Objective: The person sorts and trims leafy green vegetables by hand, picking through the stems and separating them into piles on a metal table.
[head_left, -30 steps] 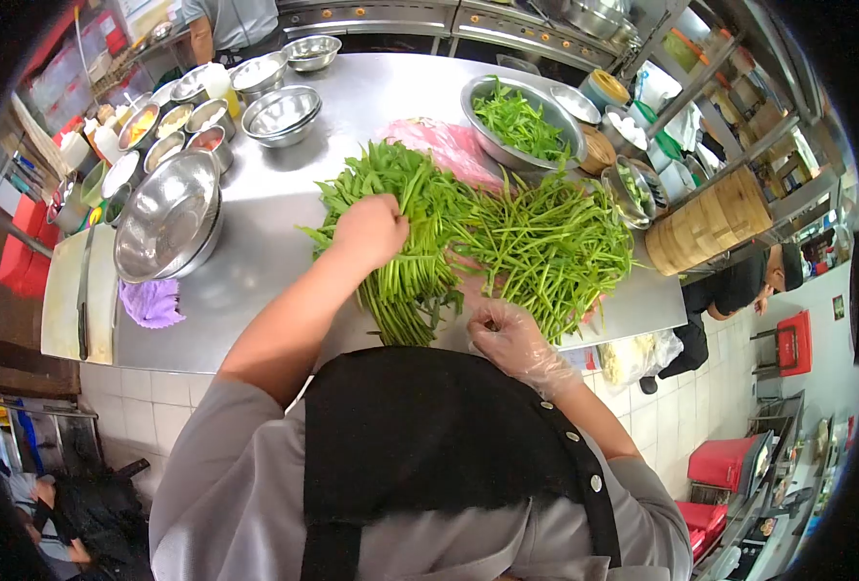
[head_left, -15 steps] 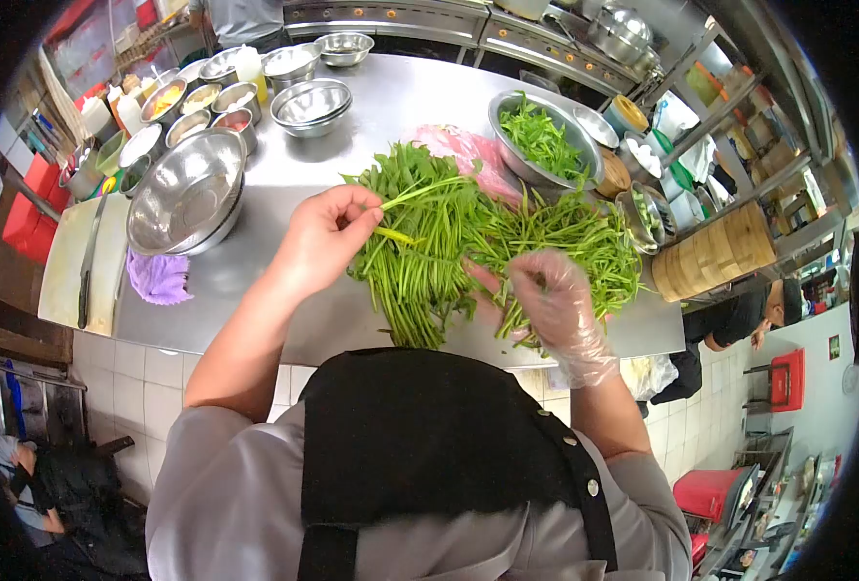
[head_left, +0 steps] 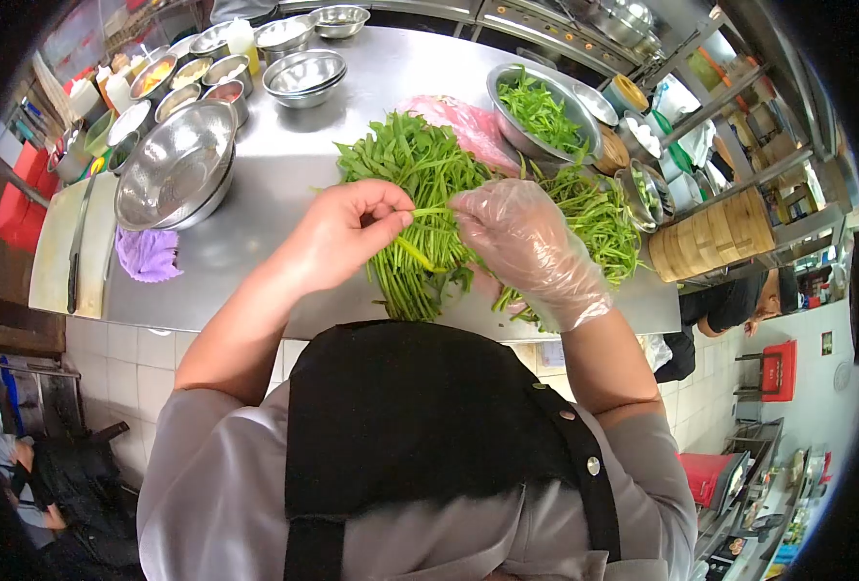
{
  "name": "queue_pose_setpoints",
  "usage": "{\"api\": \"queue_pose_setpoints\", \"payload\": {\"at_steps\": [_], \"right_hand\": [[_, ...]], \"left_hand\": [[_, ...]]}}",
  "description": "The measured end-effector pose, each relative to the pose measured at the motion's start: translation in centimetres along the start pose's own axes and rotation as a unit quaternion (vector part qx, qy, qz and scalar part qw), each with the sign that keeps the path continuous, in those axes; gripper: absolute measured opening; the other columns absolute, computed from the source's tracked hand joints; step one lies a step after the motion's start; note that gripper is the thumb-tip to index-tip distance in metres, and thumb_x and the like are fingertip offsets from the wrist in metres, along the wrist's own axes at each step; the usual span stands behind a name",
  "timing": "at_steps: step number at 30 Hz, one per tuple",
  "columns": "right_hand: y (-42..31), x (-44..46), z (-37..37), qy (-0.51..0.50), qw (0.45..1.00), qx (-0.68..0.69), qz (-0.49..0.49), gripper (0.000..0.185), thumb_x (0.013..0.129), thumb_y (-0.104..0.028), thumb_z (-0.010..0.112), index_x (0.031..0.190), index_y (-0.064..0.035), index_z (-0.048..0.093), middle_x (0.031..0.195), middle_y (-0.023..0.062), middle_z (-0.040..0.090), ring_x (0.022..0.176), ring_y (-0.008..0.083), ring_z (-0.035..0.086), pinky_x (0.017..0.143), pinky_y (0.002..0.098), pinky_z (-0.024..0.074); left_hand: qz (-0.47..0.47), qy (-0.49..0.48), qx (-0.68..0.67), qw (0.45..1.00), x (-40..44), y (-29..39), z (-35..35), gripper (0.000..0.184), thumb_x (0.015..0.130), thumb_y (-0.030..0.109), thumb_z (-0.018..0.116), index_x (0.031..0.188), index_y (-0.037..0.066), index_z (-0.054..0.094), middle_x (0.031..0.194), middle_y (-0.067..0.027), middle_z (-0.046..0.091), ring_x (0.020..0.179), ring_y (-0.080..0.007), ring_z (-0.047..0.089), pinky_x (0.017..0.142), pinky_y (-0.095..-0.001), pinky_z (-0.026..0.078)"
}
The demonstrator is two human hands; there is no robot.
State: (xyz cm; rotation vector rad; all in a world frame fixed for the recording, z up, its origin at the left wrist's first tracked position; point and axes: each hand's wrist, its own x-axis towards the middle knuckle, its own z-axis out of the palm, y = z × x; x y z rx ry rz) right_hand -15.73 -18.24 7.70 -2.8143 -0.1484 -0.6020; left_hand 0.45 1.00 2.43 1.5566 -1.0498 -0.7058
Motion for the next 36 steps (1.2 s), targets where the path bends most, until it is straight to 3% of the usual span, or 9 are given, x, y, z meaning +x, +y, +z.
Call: {"api": "queue_pose_setpoints", "payload": {"at_steps": [5, 8, 14, 15, 18, 24, 28, 31, 36], "right_hand": [[1.2, -0.7, 1.6, 0.107, 0.993, 0.052, 0.015, 0.005, 0.084, -0.006, 0.067, 0.082, -0.0030, 0.064, 0.072, 0.0113, 0.065, 0.066, 0.0295, 0.062, 0.066, 0.0427, 0.0520], [1.3, -2.2, 4.0, 0.108, 0.830, 0.424, 0.345, 0.007, 0.089, -0.003, 0.062, 0.082, -0.0051, 0.061, 0.073, 0.0013, 0.060, 0.066, 0.0152, 0.058, 0.063, 0.0346, 0.0501], [1.0, -3.1, 1.8, 0.250, 0.697, 0.498, 0.451, 0.003, 0.093, -0.005, 0.062, 0.092, -0.0073, 0.062, 0.080, -0.0006, 0.057, 0.067, 0.0090, 0.056, 0.061, 0.0303, 0.0545], [4.4, -5.3, 3.6, 0.194, 0.851, 0.336, 0.353, 0.003, 0.096, -0.007, 0.061, 0.093, -0.0074, 0.063, 0.081, -0.0002, 0.061, 0.070, 0.0088, 0.060, 0.063, 0.0314, 0.0548], [1.4, -5.8, 3.7, 0.025, 0.943, 0.259, 0.205, 0.002, 0.094, -0.007, 0.062, 0.095, -0.0067, 0.063, 0.082, 0.0064, 0.065, 0.072, 0.0205, 0.067, 0.067, 0.0368, 0.0548], [-1.5, -7.5, 5.6, -0.093, 0.982, 0.098, 0.134, 0.013, 0.085, -0.006, 0.068, 0.097, -0.0062, 0.063, 0.086, 0.0190, 0.064, 0.080, 0.0441, 0.063, 0.073, 0.0468, 0.0530], [-0.9, -7.9, 6.1, -0.055, 0.991, 0.083, 0.093, 0.010, 0.083, -0.011, 0.069, 0.086, -0.0062, 0.061, 0.077, 0.0178, 0.062, 0.075, 0.0352, 0.065, 0.068, 0.0456, 0.0509], [-0.1, -8.7, 8.0, -0.012, 0.927, 0.291, 0.238, 0.007, 0.085, -0.011, 0.067, 0.089, -0.0063, 0.064, 0.074, 0.0075, 0.062, 0.070, 0.0204, 0.061, 0.065, 0.0363, 0.0477], [0.7, -10.2, 8.6, 0.072, 0.670, 0.559, 0.482, 0.005, 0.092, -0.013, 0.064, 0.089, -0.0083, 0.064, 0.079, -0.0080, 0.055, 0.071, 0.0042, 0.046, 0.063, 0.0237, 0.0388]], "left_hand": [[-0.021, -0.025, 0.064, 0.997, 0.0, 0.0, 0.2, 0.013, 0.098, 0.010, 0.067, 0.105, 0.000, 0.071, 0.083, 0.0037, 0.065, 0.074, -0.0047, 0.052, 0.065, -0.0247, 0.045], [-0.014, -0.027, 0.078, 0.997, 0.2, -0.2, 1.1, 0.014, 0.098, 0.012, 0.068, 0.105, 0.001, 0.072, 0.081, -0.0005, 0.065, 0.073, -0.0077, 0.053, 0.066, -0.0278, 0.046], [0.012, -0.069, 0.183, 0.981, -0.6, -2.1, 2.9, 0.015, 0.094, 0.016, 0.067, 0.101, 0.003, 0.072, 0.083, -0.0150, 0.067, 0.075, -0.0246, 0.062, 0.070, -0.0378, 0.051], [0.037, -0.082, 0.180, 0.979, -0.9, -2.7, 3.5, 0.016, 0.093, 0.017, 0.066, 0.099, 0.003, 0.071, 0.085, -0.0180, 0.068, 0.078, -0.0322, 0.065, 0.072, -0.0422, 0.052], [0.050, -0.131, 0.179, 0.974, -1.2, -3.4, 5.3, 0.018, 0.090, 0.017, 0.064, 0.098, 0.002, 0.071, 0.091, -0.0227, 0.069, 0.088, -0.0419, 0.066, 0.079, -0.0494, 0.053], [0.053, -0.142, 0.224, 0.963, -0.4, -3.7, 6.3, 0.020, 0.088, 0.017, 0.063, 0.094, -0.001, 0.070, 0.093, -0.0240, 0.069, 0.093, -0.0447, 0.065, 0.082, -0.0519, 0.052], [0.104, -0.146, 0.226, 0.958, -0.2, -4.5, 6.7, 0.017, 0.089, 0.013, 0.065, 0.099, 0.001, 0.070, 0.094, -0.0217, 0.069, 0.090, -0.0415, 0.066, 0.079, -0.0484, 0.053], [0.130, -0.122, 0.194, 0.965, -0.1, -4.1, 7.2, 0.015, 0.091, 0.012, 0.065, 0.099, 0.000, 0.070, 0.092, -0.0203, 0.069, 0.088, -0.0407, 0.066, 0.078, -0.0469, 0.053], [0.128, -0.112, 0.171, 0.970, 0.3, -3.0, 7.5, 0.015, 0.095, 0.014, 0.067, 0.102, 0.001, 0.071, 0.092, -0.0186, 0.069, 0.087, -0.0378, 0.067, 0.077, -0.0443, 0.053]]}}
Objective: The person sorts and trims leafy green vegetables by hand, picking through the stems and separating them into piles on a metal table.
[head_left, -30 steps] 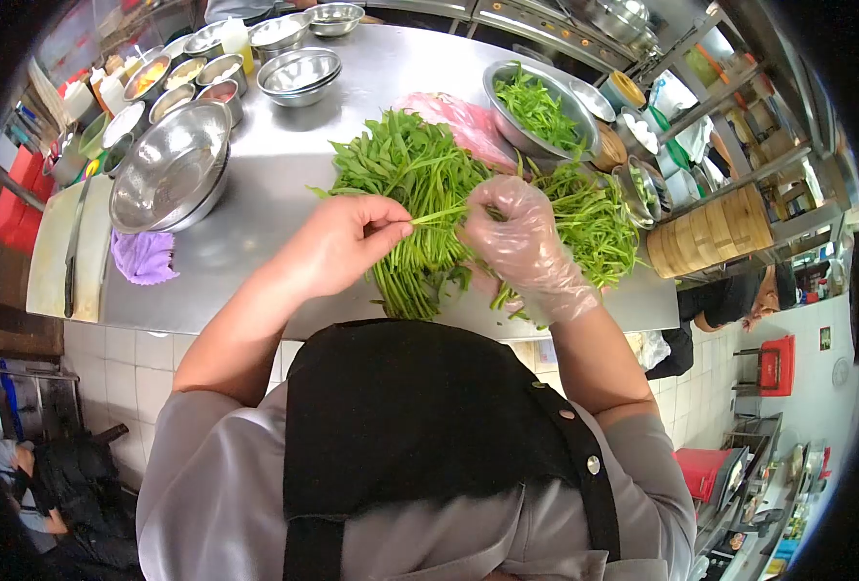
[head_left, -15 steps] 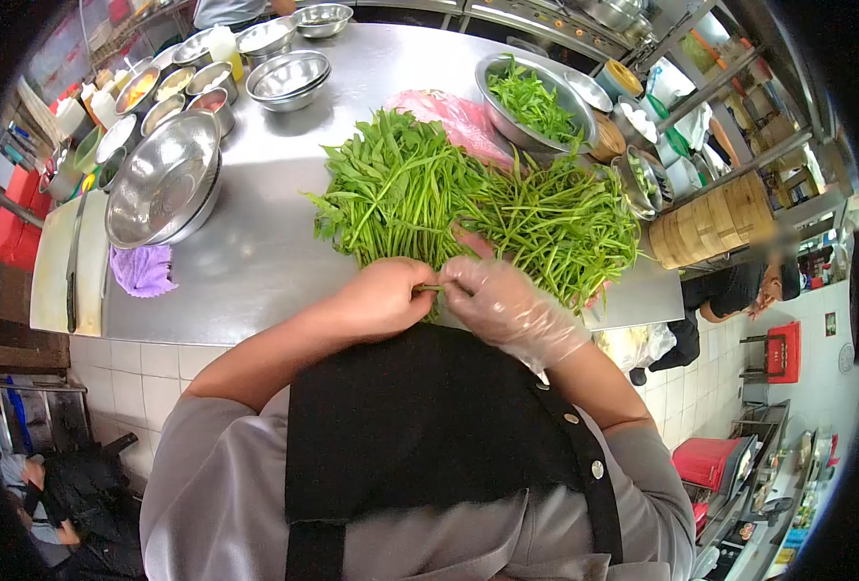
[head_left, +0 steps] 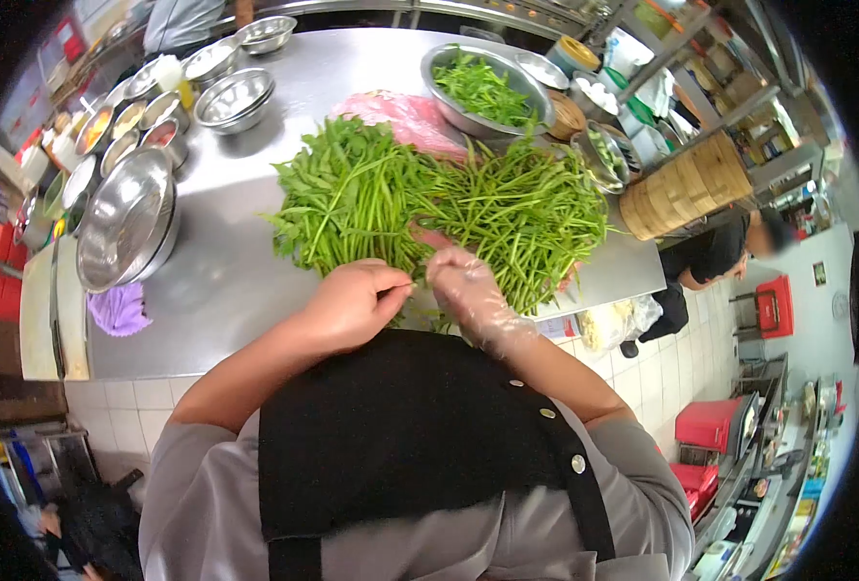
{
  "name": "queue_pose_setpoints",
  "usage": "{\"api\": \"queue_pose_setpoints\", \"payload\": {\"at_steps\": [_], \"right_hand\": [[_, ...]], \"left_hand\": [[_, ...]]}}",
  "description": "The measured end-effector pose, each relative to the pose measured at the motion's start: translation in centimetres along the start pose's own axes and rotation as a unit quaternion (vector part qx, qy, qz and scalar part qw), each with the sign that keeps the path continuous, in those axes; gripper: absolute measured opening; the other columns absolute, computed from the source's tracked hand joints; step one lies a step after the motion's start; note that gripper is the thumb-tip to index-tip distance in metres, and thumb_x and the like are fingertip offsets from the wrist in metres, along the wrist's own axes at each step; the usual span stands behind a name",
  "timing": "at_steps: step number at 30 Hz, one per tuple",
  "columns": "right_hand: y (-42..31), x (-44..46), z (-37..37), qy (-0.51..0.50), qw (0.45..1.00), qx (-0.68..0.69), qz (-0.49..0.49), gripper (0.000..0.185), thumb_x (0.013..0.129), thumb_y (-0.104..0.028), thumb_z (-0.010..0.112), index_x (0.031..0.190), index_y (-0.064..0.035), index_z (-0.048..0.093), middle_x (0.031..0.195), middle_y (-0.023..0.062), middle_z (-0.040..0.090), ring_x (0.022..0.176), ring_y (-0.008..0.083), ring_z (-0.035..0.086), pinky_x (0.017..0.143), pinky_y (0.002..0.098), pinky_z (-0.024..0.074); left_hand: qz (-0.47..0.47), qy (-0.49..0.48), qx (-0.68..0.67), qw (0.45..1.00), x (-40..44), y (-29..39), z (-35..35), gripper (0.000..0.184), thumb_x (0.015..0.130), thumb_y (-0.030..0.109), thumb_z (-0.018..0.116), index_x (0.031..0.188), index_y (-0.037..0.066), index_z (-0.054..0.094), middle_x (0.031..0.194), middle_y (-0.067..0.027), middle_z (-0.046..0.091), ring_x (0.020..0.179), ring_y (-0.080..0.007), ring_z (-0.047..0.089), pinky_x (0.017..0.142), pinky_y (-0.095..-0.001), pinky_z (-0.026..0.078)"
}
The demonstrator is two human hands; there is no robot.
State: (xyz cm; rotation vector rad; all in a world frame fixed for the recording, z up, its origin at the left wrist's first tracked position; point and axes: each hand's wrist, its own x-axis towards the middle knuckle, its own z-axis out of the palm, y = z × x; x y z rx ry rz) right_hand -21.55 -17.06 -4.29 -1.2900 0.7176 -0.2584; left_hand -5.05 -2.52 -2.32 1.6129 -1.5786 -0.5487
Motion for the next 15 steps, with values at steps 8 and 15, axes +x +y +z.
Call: {"api": "queue_pose_setpoints", "payload": {"at_steps": [8, 15], "right_hand": [[0.6, -1.0, -0.5, -0.029, 0.984, -0.174, 0.040, 0.012, 0.092, -0.015, 0.063, 0.088, -0.0040, 0.064, 0.078, -0.0029, 0.057, 0.073, 0.0084, 0.051, 0.069, 0.0265, 0.0443], [3.4, -1.4, -3.8, -0.021, 0.977, -0.203, -0.066, 0.013, 0.094, -0.014, 0.062, 0.094, -0.0016, 0.065, 0.087, 0.0018, 0.060, 0.078, 0.0084, 0.052, 0.071, 0.0265, 0.0438]], "left_hand": [[0.103, 0.043, 0.060, 0.992, 11.6, 3.5, -0.9, 0.035, 0.099, 0.025, 0.062, 0.127, 0.003, 0.066, 0.117, -0.0197, 0.068, 0.105, -0.0359, 0.068, 0.092, -0.0429, 0.054], [0.019, 0.152, 0.127, 0.980, 10.7, 1.0, -8.5, 0.030, 0.097, 0.027, 0.065, 0.114, 0.003, 0.071, 0.101, -0.0171, 0.073, 0.087, -0.0318, 0.069, 0.080, -0.0397, 0.054]]}}
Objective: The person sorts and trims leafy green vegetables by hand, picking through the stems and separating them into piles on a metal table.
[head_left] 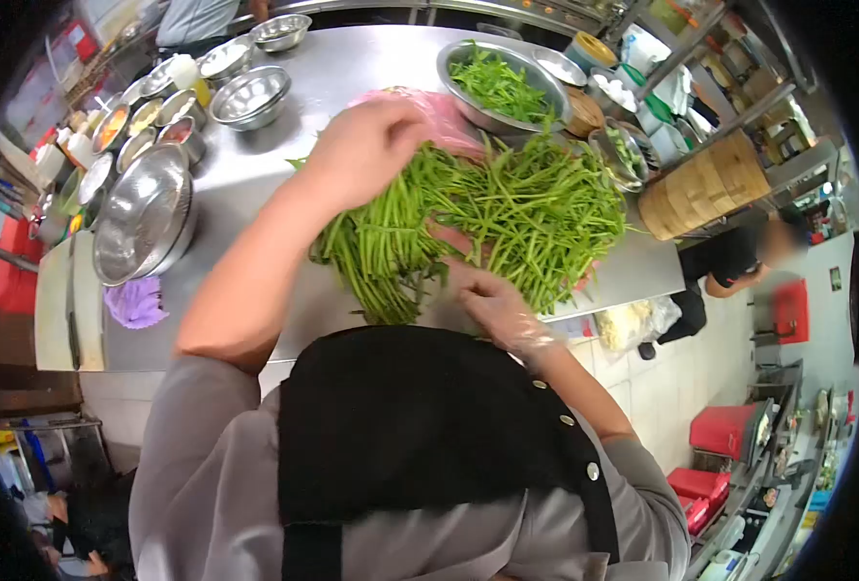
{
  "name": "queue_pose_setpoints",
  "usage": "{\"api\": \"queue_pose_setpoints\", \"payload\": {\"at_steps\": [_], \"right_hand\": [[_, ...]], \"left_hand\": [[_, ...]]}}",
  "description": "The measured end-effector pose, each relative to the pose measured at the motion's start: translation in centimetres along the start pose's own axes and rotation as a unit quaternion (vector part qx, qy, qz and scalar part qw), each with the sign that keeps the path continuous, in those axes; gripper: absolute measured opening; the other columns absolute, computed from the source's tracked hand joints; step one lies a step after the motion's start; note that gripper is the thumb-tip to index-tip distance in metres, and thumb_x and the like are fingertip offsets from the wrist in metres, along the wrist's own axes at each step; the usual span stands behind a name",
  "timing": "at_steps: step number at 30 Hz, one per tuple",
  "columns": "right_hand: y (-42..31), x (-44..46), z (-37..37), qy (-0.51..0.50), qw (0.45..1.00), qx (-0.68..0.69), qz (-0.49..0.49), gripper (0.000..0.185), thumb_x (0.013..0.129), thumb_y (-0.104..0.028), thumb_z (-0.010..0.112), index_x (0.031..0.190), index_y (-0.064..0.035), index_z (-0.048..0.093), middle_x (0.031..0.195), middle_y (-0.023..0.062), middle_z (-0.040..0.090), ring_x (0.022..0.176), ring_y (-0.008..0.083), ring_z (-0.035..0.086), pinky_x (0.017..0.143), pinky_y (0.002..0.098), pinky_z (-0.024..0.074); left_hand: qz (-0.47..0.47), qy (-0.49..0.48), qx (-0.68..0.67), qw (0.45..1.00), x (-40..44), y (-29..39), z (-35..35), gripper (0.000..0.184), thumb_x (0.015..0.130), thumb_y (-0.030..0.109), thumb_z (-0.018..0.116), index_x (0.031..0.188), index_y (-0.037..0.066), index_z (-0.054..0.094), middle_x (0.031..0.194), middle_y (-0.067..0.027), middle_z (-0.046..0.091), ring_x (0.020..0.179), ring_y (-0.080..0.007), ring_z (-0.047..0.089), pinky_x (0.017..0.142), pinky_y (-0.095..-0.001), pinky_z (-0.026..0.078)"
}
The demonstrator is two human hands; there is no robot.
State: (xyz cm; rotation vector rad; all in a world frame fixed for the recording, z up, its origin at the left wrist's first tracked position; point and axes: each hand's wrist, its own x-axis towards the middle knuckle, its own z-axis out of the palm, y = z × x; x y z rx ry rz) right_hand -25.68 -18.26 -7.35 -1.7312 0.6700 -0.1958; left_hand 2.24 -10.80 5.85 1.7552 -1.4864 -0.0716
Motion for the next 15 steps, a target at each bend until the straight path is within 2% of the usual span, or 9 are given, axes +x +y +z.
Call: {"api": "queue_pose_setpoints", "payload": {"at_steps": [2, 4, 8, 11, 12, 15], "right_hand": [[-0.9, -0.9, -0.5, 0.020, 0.994, 0.045, 0.102, 0.009, 0.094, -0.013, 0.064, 0.087, -0.0074, 0.062, 0.076, -0.0064, 0.052, 0.064, 0.0039, 0.043, 0.057, 0.0219, 0.0352], [-0.6, -1.1, -0.4, 0.013, 0.992, 0.085, 0.098, 0.008, 0.095, -0.012, 0.063, 0.087, -0.0079, 0.062, 0.076, -0.0065, 0.052, 0.064, 0.0034, 0.043, 0.056, 0.0213, 0.0341], [-1.7, -0.3, -0.2, -0.012, 0.993, 0.084, 0.083, 0.007, 0.094, -0.011, 0.064, 0.089, -0.0063, 0.063, 0.077, -0.0068, 0.054, 0.068, 0.0033, 0.045, 0.060, 0.0217, 0.0370], [-2.4, 0.3, 0.4, -0.022, 0.995, 0.079, 0.054, 0.008, 0.095, -0.010, 0.064, 0.088, -0.0054, 0.063, 0.079, -0.0069, 0.055, 0.071, 0.0036, 0.046, 0.062, 0.0222, 0.0387], [-2.6, 0.5, 0.5, -0.025, 0.996, 0.080, 0.043, 0.009, 0.096, -0.010, 0.064, 0.088, -0.0054, 0.062, 0.079, -0.0069, 0.055, 0.071, 0.0036, 0.046, 0.063, 0.0222, 0.0388], [-4.0, 0.2, 0.8, -0.023, 0.995, 0.085, 0.050, 0.010, 0.096, -0.008, 0.064, 0.088, -0.0085, 0.060, 0.071, -0.0067, 0.051, 0.059, 0.0032, 0.043, 0.051, 0.0214, 0.0332]], "left_hand": [[-0.213, -0.046, 0.095, 0.971, -4.0, -4.8, -1.3, 0.026, 0.096, 0.026, 0.067, 0.103, 0.002, 0.073, 0.093, -0.0178, 0.072, 0.076, -0.0310, 0.066, 0.073, -0.0385, 0.053], [-0.252, -0.033, 0.058, 0.965, -7.5, -9.8, 0.0, 0.028, 0.094, 0.029, 0.069, 0.099, 0.002, 0.074, 0.094, -0.0187, 0.072, 0.078, -0.0323, 0.068, 0.074, -0.0399, 0.054], [-0.244, -0.026, 0.081, 0.966, -10.2, -9.9, 2.3, 0.029, 0.089, 0.030, 0.073, 0.099, 0.003, 0.074, 0.094, -0.0177, 0.070, 0.087, -0.0331, 0.070, 0.078, -0.0433, 0.054], [-0.221, 0.000, 0.111, 0.969, -10.6, -9.8, 3.8, 0.027, 0.088, 0.027, 0.073, 0.100, 0.003, 0.074, 0.092, -0.0167, 0.069, 0.086, -0.0328, 0.069, 0.080, -0.0429, 0.054], [-0.217, 0.008, 0.105, 0.970, -10.5, -9.8, 3.9, 0.019, 0.087, 0.019, 0.072, 0.095, 0.002, 0.071, 0.091, -0.0159, 0.068, 0.084, -0.0322, 0.067, 0.079, -0.0411, 0.053], [-0.221, 0.056, -0.002, 0.974, -10.6, -10.3, 3.6, 0.011, 0.090, 0.011, 0.068, 0.094, 0.001, 0.066, 0.089, -0.0127, 0.067, 0.081, -0.0249, 0.065, 0.077, -0.0369, 0.052]]}}
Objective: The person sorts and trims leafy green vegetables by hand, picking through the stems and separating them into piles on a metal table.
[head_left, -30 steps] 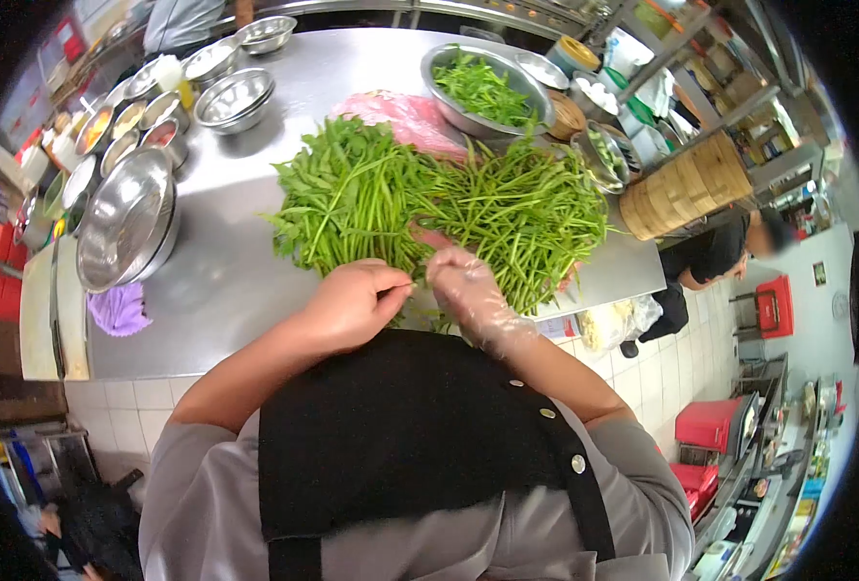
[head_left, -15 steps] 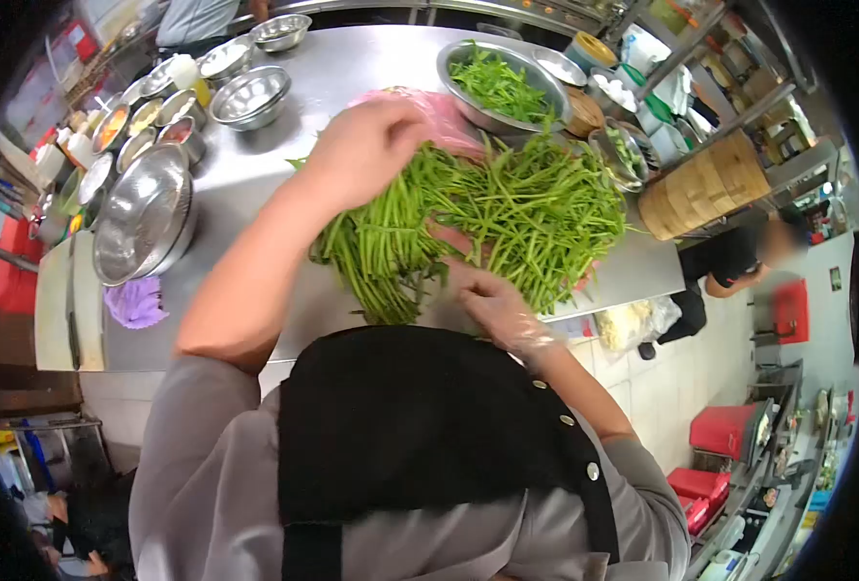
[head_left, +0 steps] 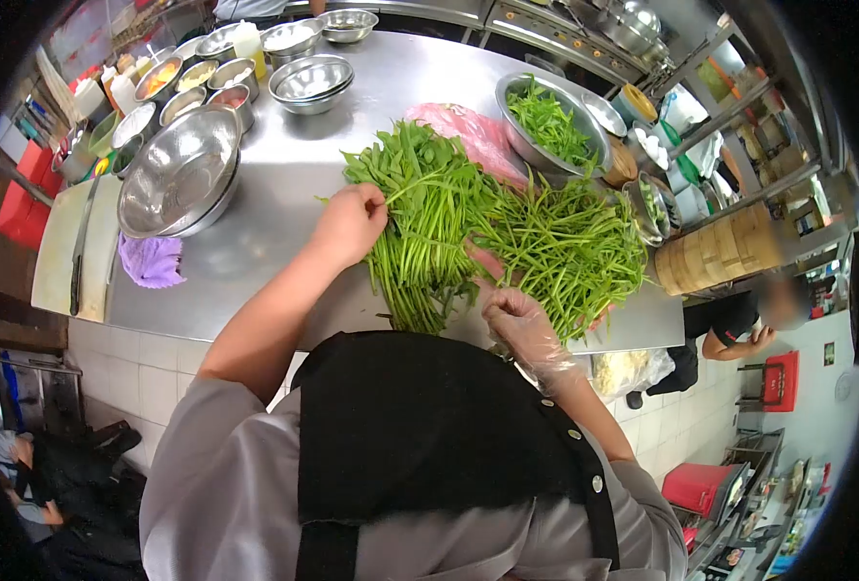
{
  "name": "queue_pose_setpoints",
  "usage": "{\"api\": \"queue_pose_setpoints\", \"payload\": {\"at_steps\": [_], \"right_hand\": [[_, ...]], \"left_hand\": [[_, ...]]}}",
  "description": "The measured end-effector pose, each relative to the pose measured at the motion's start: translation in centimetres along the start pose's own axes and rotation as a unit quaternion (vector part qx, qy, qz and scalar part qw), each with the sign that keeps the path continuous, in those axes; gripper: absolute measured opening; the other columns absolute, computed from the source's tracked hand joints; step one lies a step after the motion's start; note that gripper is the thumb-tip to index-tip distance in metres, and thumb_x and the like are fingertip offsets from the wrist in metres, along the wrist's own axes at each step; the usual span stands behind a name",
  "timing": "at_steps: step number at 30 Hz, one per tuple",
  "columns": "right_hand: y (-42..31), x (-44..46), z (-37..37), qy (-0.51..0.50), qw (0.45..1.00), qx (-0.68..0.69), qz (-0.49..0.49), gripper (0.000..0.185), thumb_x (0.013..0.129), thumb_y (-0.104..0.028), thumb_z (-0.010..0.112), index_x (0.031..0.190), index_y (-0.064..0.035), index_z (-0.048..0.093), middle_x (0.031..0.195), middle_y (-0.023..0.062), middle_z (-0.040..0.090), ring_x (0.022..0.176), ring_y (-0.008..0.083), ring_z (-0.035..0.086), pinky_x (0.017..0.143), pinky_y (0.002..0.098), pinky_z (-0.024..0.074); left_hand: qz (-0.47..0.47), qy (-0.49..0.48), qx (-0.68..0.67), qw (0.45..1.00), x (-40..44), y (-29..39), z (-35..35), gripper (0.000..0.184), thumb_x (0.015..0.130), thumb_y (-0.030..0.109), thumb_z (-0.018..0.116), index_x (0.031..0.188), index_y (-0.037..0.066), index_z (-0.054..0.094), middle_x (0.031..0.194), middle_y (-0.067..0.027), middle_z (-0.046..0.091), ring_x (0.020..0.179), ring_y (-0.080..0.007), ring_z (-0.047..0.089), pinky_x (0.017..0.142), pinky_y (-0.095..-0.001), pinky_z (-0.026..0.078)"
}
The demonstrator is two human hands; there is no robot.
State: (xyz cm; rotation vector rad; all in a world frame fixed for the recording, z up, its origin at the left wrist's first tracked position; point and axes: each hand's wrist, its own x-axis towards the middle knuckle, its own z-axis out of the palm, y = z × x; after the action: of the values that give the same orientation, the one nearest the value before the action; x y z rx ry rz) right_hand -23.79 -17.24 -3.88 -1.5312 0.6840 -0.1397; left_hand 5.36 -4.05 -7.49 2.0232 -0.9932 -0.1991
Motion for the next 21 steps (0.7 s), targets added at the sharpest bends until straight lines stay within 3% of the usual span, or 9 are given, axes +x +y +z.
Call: {"api": "queue_pose_setpoints", "payload": {"at_steps": [3, 6, 10, 13, 16, 19, 21], "right_hand": [[-0.4, 0.0, -0.4, 0.012, 0.999, -0.030, -0.037, 0.009, 0.097, -0.008, 0.065, 0.090, -0.0079, 0.060, 0.073, -0.0060, 0.052, 0.060, 0.0033, 0.044, 0.052, 0.0209, 0.0341], [-2.9, -0.4, -0.2, 0.026, 0.994, -0.065, -0.082, 0.005, 0.096, -0.006, 0.067, 0.097, -0.0062, 0.063, 0.081, -0.0032, 0.059, 0.067, 0.0048, 0.053, 0.058, 0.0214, 0.0419], [-8.3, -1.1, 0.2, 0.051, 0.988, -0.091, -0.115, 0.009, 0.094, -0.004, 0.070, 0.103, -0.0033, 0.067, 0.092, 0.0028, 0.067, 0.085, 0.0093, 0.063, 0.072, 0.0240, 0.0490], [-11.3, -1.2, 0.5, 0.094, 0.936, -0.253, -0.226, 0.010, 0.093, -0.004, 0.072, 0.102, -0.0001, 0.070, 0.093, 0.0056, 0.068, 0.092, 0.0146, 0.065, 0.082, 0.0305, 0.0518], [-11.7, -0.3, 0.1, 0.091, 0.895, -0.296, -0.319, 0.014, 0.090, -0.004, 0.073, 0.103, -0.0019, 0.071, 0.093, 0.0090, 0.070, 0.088, 0.0204, 0.068, 0.080, 0.0334, 0.0531], [-13.8, 0.2, 0.5, 0.080, 0.795, -0.468, -0.378, 0.015, 0.089, -0.006, 0.073, 0.104, -0.0046, 0.071, 0.092, 0.0125, 0.070, 0.086, 0.0294, 0.069, 0.077, 0.0369, 0.0546], [-14.5, 0.5, 1.3, 0.081, 0.758, -0.523, -0.380, 0.011, 0.091, -0.016, 0.068, 0.097, -0.0067, 0.070, 0.089, 0.0143, 0.068, 0.083, 0.0334, 0.068, 0.072, 0.0426, 0.0551]], "left_hand": [[-0.039, -0.021, -0.114, 0.993, -0.9, 1.2, -2.2, 0.007, 0.093, 0.007, 0.064, 0.097, 0.001, 0.062, 0.087, -0.0075, 0.066, 0.079, -0.0170, 0.061, 0.075, -0.0329, 0.051], [0.000, -0.034, -0.143, 0.989, -1.9, 2.4, -3.5, 0.008, 0.096, 0.008, 0.063, 0.100, 0.001, 0.061, 0.084, -0.0019, 0.064, 0.078, -0.0106, 0.057, 0.074, -0.0296, 0.049], [-0.010, -0.066, -0.168, 0.984, -2.6, 3.9, -4.3, 0.007, 0.097, 0.009, 0.065, 0.096, 0.002, 0.063, 0.082, 0.0021, 0.062, 0.076, -0.0072, 0.055, 0.072, -0.0260, 0.048], [-0.015, -0.067, -0.164, 0.984, -2.9, 4.4, -4.3, 0.009, 0.097, 0.011, 0.067, 0.095, 0.002, 0.065, 0.081, 0.0038, 0.062, 0.076, -0.0051, 0.054, 0.070, -0.0240, 0.046], [-0.013, -0.058, -0.187, 0.981, -2.9, 4.3, -4.2, 0.009, 0.097, 0.011, 0.068, 0.095, 0.002, 0.067, 0.082, 0.0043, 0.063, 0.075, -0.0044, 0.054, 0.069, -0.0234, 0.046], [-0.017, -0.052, -0.209, 0.976, -3.3, 4.9, -4.6, 0.008, 0.096, 0.010, 0.068, 0.095, 0.002, 0.068, 0.083, 0.0046, 0.064, 0.076, -0.0039, 0.054, 0.068, -0.0228, 0.046], [-0.021, -0.046, -0.217, 0.975, -3.6, 5.4, -4.8, 0.007, 0.096, 0.009, 0.069, 0.095, 0.002, 0.068, 0.084, 0.0047, 0.064, 0.076, -0.0037, 0.054, 0.069, -0.0227, 0.046]]}}
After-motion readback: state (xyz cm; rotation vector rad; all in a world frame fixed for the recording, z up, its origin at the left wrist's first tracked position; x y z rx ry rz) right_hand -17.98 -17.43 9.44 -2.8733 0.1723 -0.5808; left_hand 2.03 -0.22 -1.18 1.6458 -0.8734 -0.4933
